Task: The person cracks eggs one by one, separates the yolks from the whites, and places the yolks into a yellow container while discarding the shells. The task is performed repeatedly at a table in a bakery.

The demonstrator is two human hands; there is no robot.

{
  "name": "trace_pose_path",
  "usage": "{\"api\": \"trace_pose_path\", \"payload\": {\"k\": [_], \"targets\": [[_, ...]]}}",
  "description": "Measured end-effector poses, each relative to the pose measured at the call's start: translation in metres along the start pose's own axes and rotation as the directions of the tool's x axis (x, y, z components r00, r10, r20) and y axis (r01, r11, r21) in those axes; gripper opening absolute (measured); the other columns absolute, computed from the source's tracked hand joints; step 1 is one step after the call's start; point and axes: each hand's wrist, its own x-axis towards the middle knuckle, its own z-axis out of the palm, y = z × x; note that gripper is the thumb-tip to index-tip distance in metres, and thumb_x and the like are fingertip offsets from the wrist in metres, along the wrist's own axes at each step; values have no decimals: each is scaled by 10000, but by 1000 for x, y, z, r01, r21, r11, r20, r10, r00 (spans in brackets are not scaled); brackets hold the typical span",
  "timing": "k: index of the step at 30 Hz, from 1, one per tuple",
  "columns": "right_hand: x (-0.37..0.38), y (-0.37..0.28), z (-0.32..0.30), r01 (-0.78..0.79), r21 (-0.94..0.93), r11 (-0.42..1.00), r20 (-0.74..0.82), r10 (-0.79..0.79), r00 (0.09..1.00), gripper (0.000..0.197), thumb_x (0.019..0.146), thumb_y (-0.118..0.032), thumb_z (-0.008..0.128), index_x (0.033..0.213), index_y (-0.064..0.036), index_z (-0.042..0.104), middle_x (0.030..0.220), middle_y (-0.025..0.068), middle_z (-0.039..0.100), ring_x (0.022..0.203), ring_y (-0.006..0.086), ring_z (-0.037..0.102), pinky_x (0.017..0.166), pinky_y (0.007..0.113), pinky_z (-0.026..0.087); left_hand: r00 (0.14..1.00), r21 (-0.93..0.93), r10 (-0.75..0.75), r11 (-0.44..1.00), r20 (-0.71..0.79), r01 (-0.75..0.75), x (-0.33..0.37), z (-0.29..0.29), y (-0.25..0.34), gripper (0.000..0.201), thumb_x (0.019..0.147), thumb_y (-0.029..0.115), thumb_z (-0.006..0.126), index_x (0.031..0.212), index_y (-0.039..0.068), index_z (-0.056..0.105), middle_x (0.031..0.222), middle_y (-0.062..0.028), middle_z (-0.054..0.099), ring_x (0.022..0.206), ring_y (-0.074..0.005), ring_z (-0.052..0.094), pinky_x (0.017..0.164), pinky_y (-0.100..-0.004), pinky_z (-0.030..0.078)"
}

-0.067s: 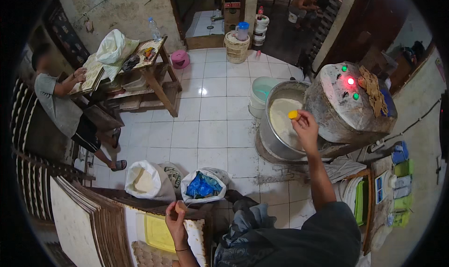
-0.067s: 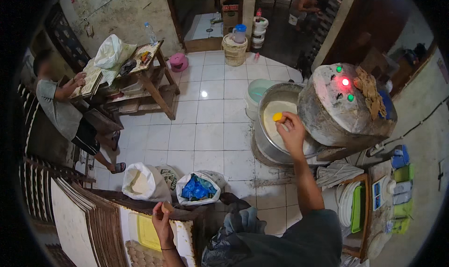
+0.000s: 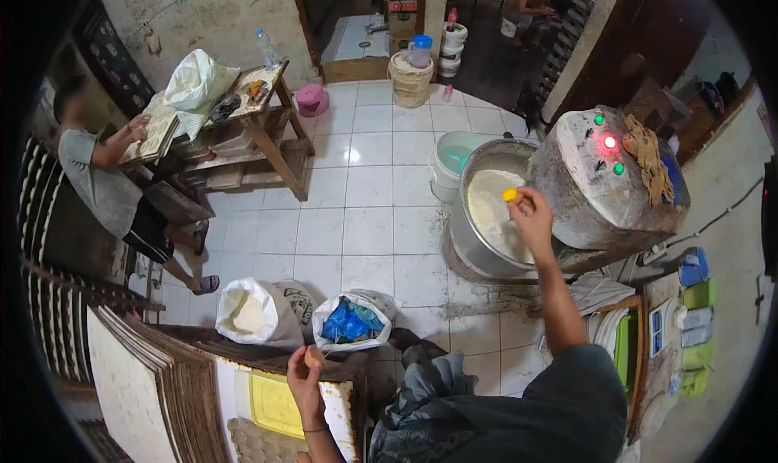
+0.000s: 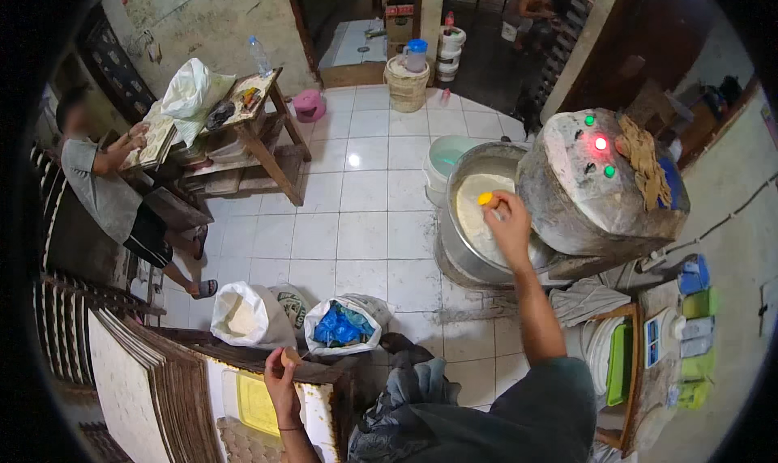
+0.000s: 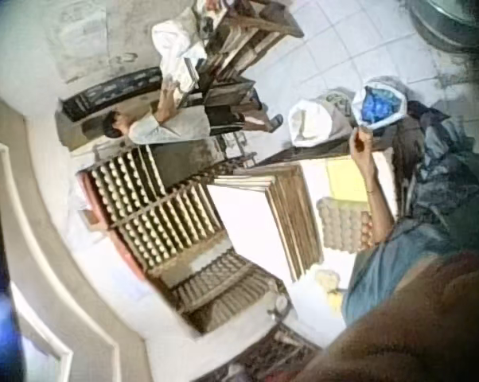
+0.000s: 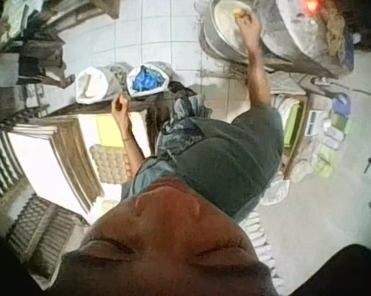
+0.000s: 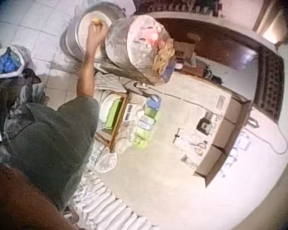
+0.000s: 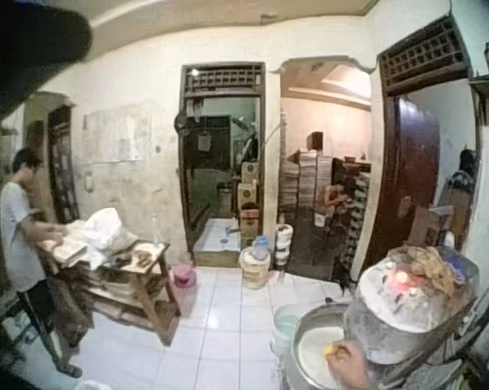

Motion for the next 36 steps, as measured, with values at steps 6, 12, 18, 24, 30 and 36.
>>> {"api": "trace_pose_path", "payload": {"k": [6, 12, 18, 24, 30, 36], "targets": [[113, 96, -20, 297, -760, 578, 306, -84, 948, 221, 664, -33, 611, 882, 1, 603, 801, 178, 597, 775, 316, 601, 700, 374, 491, 979, 495, -60, 868, 193, -44, 64, 14, -49, 410, 766, 154, 689, 1098, -20, 524, 963, -91, 597, 845, -174, 578, 741, -268, 474], [156, 149, -49, 385, -826, 412, 456, 87, 886, 146, 734, -94, 546, 849, -16, 593, 801, 200, 590, 749, 375, 577, 687, 441, 466, 946, 812, -48, 528, 320, -248, 123, 7, -129, 345, 718, 146, 654, 1029, 8, 596, 1014, -166, 602, 901, -329, 577, 853, -427, 433], [114, 116, -26, 25, -663, 748, 296, 230, 927, 249, 717, -105, 636, 947, -17, 600, 838, 95, 623, 737, 152, 585, 664, 281, 463, 990, 980, 24, 139, 137, -139, 112, -10, -137, 509, 702, 211, 642, 1167, 47, 517, 1261, -241, 418, 1136, -412, 400, 991, -461, 293], [-30, 128, 68, -674, -114, 730, 628, 579, 520, 281, 770, -68, 650, 1031, -47, 548, 861, 28, 587, 784, 102, 545, 684, 243, 448, 979, 902, 202, 425, -9, -79, 80, -18, -77, 520, 742, 235, 640, 1191, 18, 493, 1276, -275, 385, 1150, -424, 387, 980, -453, 301], [-169, 134, 206, -741, -296, 603, 844, 528, 93, 610, 708, 40, 565, 1290, -27, 396, 1277, 149, 454, 1154, 231, 465, 896, 314, 407, 965, 850, 223, 527, -137, -1, 39, -34, -21, 454, 782, 239, 622, 1181, 53, 511, 1307, -234, 376, 1191, -386, 375, 993, -425, 308], [-194, 96, 297, -583, -360, 728, 787, 572, 229, 561, 723, -1, 533, 1272, -43, 424, 1271, 143, 448, 1096, 225, 471, 874, 309, 394, 890, 812, 297, 570, -346, 126, -31, -75, 11, 447, 793, 216, 618, 1193, 53, 501, 1333, -203, 365, 1206, -367, 372, 995, -406, 318]]}}
